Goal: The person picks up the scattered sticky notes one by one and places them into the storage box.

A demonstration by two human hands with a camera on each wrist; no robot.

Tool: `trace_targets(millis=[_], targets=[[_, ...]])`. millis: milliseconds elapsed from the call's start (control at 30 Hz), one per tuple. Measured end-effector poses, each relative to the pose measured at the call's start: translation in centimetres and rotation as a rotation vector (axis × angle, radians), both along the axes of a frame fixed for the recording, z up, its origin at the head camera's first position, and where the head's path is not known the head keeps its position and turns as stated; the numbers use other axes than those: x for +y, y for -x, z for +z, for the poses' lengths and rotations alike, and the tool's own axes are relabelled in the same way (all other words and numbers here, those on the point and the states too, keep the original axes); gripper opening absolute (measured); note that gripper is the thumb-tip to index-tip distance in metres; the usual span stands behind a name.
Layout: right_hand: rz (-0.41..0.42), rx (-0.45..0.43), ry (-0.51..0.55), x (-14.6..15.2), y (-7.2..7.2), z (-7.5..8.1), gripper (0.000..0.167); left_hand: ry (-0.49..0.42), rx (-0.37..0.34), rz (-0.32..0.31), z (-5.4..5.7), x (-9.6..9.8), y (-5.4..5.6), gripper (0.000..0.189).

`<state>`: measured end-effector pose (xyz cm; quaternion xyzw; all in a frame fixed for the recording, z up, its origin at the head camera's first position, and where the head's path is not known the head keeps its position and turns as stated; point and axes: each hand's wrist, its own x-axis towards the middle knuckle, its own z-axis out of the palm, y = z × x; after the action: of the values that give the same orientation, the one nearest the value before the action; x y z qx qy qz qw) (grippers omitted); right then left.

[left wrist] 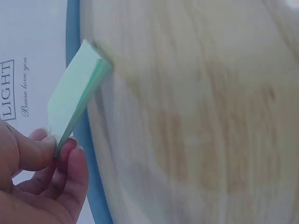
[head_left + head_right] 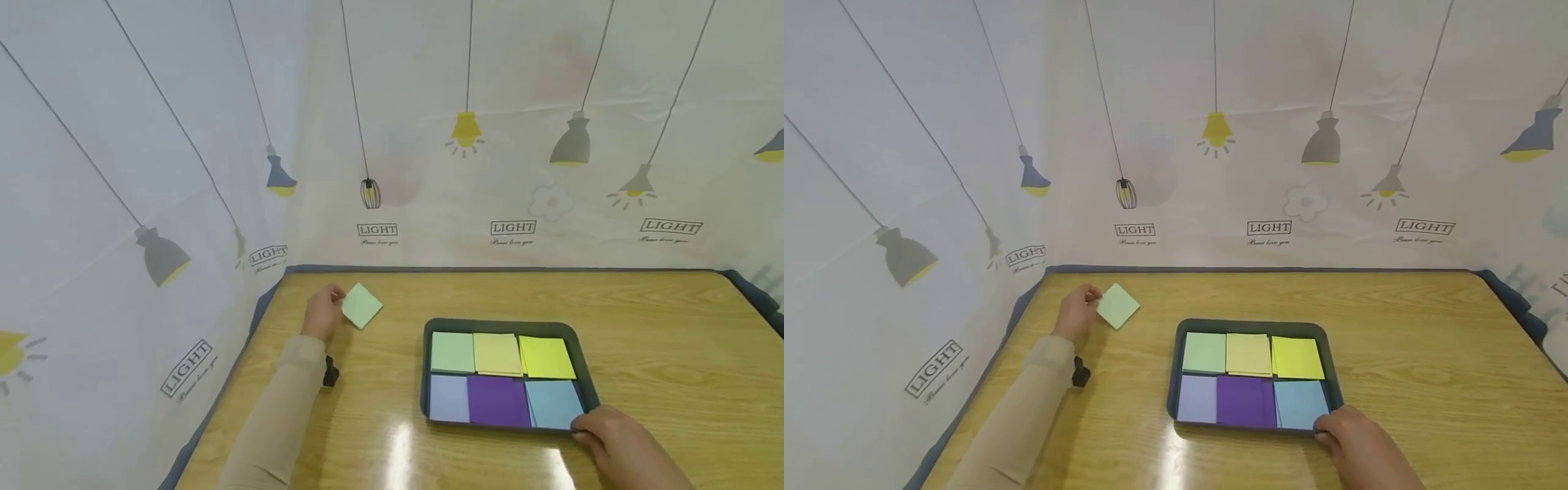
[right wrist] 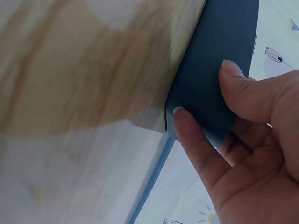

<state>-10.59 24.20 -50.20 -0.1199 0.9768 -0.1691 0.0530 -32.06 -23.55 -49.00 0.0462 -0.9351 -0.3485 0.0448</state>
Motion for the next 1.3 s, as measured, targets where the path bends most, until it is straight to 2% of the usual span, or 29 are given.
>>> trace_targets(millis=[267, 533, 733, 867, 1067, 1300], targets=[[-0.021, -0.051, 0.012, 0.1, 0.2, 0.1, 0.011, -0.005, -0.026, -0.04, 1.2, 1.5, -0.1, 0.029], [-0.004, -0.026, -0.002, 0.2, 0.2, -0.1, 0.011, -0.005, -0.061, -0.09, 1.6, 2.5, -0.5, 0.03], [0.001, -0.019, 0.0, 0.3, 0.1, -0.3, 0.011, -0.062, -0.071, -0.121, 2.5, 4.1, -0.9, 0.028], [0.001, -0.023, 0.001, 0.3, 0.1, -0.3, 0.011, -0.093, -0.066, -0.193, 3.2, 5.6, -1.3, 0.027], [0.001, -0.03, 0.002, 0.2, 0.1, -0.3, 0.012, -0.092, -0.047, -0.326, 4.1, 8.0, -2.3, 0.026], [0.005, -0.032, 0.013, 0.2, 0.1, -0.1, 0.011, -0.055, -0.083, -0.441, 5.0, 10.6, -3.7, 0.027]])
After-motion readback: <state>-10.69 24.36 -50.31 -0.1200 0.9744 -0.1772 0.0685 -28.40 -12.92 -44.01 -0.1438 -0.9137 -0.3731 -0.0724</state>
